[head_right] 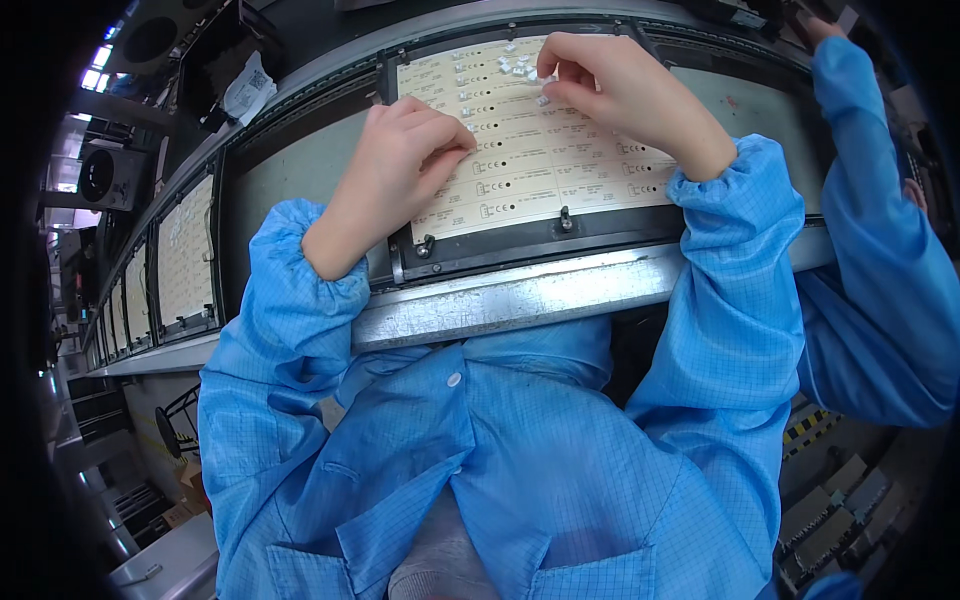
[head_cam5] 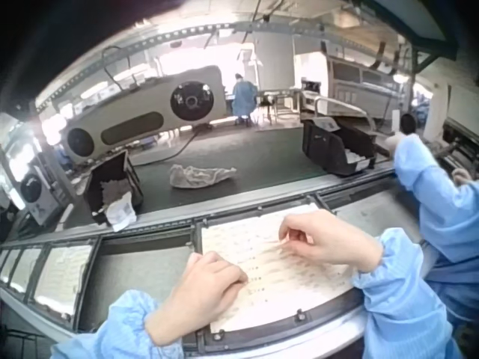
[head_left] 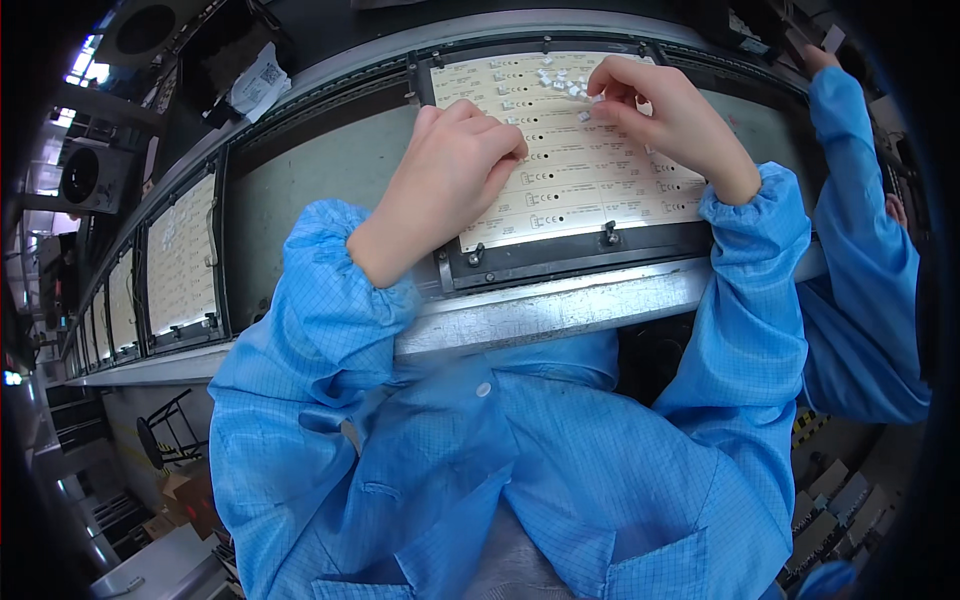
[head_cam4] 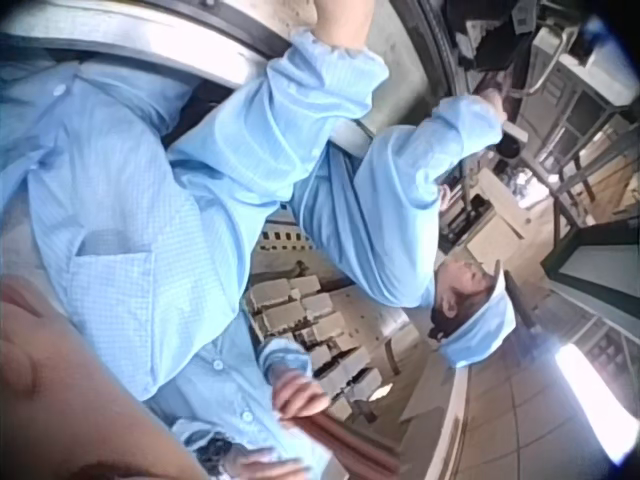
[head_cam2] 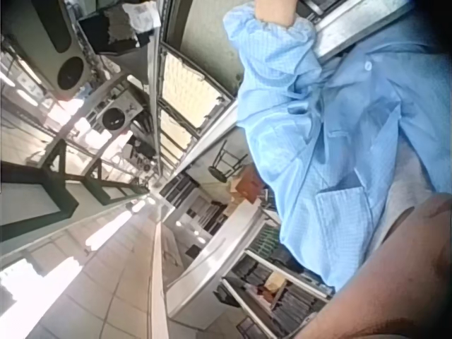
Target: Inspecting and sorting small white electronic components on a grid-patterned panel along an assembly line.
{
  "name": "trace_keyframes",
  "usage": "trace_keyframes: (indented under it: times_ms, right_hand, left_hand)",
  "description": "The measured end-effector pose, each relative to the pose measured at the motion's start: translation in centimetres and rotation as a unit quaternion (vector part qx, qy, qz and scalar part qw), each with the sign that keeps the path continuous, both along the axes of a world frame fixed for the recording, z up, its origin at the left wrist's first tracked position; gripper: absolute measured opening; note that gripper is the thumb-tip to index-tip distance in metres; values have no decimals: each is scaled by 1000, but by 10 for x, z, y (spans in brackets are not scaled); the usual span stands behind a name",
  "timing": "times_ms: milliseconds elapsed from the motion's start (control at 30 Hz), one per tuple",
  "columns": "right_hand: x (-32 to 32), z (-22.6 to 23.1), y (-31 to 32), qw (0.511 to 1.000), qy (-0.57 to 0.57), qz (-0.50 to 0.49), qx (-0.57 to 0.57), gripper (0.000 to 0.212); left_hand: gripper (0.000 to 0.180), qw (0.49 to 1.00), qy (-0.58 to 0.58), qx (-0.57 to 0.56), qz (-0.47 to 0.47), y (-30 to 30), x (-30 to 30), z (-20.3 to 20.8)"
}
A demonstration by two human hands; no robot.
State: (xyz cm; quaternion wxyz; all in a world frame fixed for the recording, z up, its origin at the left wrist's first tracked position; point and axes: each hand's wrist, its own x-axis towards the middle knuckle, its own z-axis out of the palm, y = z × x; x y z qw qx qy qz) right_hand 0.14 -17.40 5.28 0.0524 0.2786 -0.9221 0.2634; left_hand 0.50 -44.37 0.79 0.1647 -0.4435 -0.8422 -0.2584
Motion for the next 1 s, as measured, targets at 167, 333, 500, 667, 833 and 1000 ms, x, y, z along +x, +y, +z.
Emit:
trace_keyframes:
  times_ms: [167,333,500,667,833,1000]
  right_hand:
    - [-3,-2,3,999,38,15,-31,14]
    - [-2,8,7,998,58,10,-15,12]
    - [16,10,22,998,60,-13,-19,20]
    - [54,15,27,994,-16,-88,-58,21]
    - [81,6,30,988,-52,-145,-13,19]
    - [79,1,22,993,-27,-108,45,17]
  left_hand:
    - [5,999,39,3,1,4,2,0]
    - [8,990,111,-80,29,13,6,0]
    - [14,997,62,-41,36,32,-2,10]
    - [16,993,116,6,-17,70,-32,5]
    - [12,979,191,-66,-13,67,-32,-2]
    - [15,986,160,-48,-17,68,-32,-1]
